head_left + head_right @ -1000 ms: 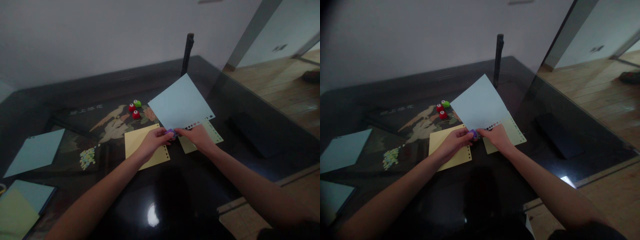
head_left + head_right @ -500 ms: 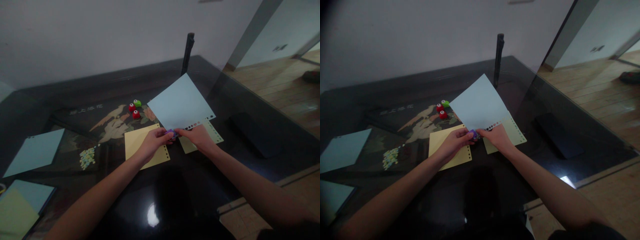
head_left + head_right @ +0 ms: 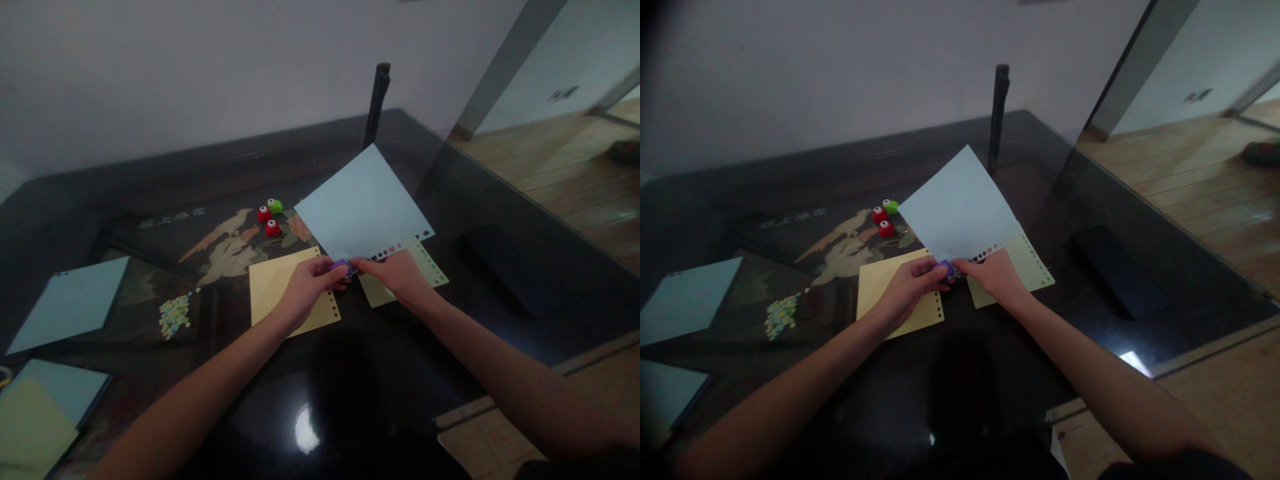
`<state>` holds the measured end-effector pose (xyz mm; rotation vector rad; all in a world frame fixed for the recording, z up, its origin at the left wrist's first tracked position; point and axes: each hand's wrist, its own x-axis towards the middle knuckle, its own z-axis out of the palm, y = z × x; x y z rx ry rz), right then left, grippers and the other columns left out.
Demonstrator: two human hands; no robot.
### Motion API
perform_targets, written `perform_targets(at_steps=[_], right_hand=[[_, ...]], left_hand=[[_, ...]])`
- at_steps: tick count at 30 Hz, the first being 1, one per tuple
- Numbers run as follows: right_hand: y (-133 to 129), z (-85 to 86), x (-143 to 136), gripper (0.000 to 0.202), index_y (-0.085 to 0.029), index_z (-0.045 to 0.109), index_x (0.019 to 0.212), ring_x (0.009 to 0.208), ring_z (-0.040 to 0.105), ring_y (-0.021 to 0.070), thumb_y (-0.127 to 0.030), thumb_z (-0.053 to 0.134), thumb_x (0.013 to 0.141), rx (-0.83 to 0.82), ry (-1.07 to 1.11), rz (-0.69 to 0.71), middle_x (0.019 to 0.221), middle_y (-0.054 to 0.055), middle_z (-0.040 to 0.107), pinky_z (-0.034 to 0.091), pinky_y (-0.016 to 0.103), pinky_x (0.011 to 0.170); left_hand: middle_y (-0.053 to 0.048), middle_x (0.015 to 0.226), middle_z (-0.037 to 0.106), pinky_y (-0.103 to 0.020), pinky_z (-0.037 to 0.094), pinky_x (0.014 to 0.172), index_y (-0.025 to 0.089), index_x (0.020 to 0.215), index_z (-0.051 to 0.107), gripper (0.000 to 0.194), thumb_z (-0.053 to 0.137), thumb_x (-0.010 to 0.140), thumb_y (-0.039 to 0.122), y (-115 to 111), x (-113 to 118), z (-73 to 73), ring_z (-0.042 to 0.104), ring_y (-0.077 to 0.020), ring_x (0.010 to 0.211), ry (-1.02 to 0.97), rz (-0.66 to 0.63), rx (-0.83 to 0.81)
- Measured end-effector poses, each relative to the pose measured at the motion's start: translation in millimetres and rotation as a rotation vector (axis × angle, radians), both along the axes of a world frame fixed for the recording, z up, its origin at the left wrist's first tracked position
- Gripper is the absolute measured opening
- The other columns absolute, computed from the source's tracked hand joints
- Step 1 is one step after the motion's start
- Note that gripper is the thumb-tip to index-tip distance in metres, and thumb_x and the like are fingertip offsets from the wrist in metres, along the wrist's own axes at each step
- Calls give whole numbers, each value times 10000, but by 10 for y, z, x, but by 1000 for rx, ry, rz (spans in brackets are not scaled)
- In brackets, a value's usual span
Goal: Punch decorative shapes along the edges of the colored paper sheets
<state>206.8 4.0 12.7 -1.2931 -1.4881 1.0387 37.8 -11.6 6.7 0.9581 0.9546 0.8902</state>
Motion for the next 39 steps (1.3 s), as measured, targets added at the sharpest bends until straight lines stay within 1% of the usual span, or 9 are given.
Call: perform_targets(at_steps=[6, 10, 15, 18, 23, 30, 35, 39], right_hand=[[-16, 39, -5, 132, -261, 674, 791, 802, 637, 245, -259, 698, 661, 11, -15, 9, 857, 37, 713, 489, 436, 827], [-26, 88, -18, 121, -266, 678, 777, 793, 640, 248, -248, 700, 659, 11, -16, 27, 843, 28, 714, 485, 451, 836], [-45, 142, -23, 135, -281, 687, 788, 868, 635, 252, -239, 699, 661, 42, -14, 20, 881, 16, 719, 456, 456, 894], [-51, 156, -24, 149, -282, 685, 798, 869, 633, 248, -234, 698, 657, 49, -11, 20, 886, 13, 719, 461, 445, 883], [-47, 138, -23, 130, -283, 674, 785, 812, 633, 235, -242, 689, 663, 42, -14, 24, 839, 2, 718, 484, 426, 824], [-26, 70, -13, 119, -250, 669, 786, 784, 637, 236, -256, 687, 669, 22, -25, 13, 833, 28, 714, 491, 425, 793], [-24, 68, -11, 103, -247, 672, 779, 791, 641, 234, -246, 683, 678, 39, -36, 20, 840, 37, 712, 490, 418, 809], [-6, 42, 3, 69, -261, 677, 759, 792, 645, 237, -261, 675, 690, 24, -65, 16, 836, 34, 717, 489, 432, 827]], left_hand=[[-73, 842, 698, -279, 511, 689, 120, 881, 661, 255, 707, 717, 310, -18, 11, -7, 629, -138, 714, 13, 14, 26], [-72, 858, 692, -298, 523, 730, 113, 873, 651, 247, 707, 715, 295, -38, 25, 9, 632, -142, 745, -1, 38, 52], [-67, 862, 693, -299, 532, 746, 120, 839, 649, 214, 706, 724, 293, -55, 33, 11, 632, -139, 757, -9, 63, 88], [-69, 886, 700, -294, 533, 750, 127, 859, 656, 211, 701, 731, 290, -56, 32, 4, 636, -140, 770, 4, 61, 106], [-77, 894, 703, -300, 533, 760, 121, 900, 660, 239, 692, 736, 292, -54, 25, 7, 642, -149, 787, 33, 45, 126], [-73, 867, 704, -289, 531, 753, 110, 909, 658, 268, 700, 728, 304, -29, 19, 18, 645, -140, 752, 55, 26, 111], [-70, 852, 707, -295, 534, 760, 110, 867, 656, 248, 714, 720, 300, -9, 10, 22, 647, -131, 720, 77, 24, 70], [-75, 927, 713, -305, 522, 814, 124, 940, 657, 263, 708, 732, 278, 5, -12, 65, 657, -134, 776, 73, -42, 22]])
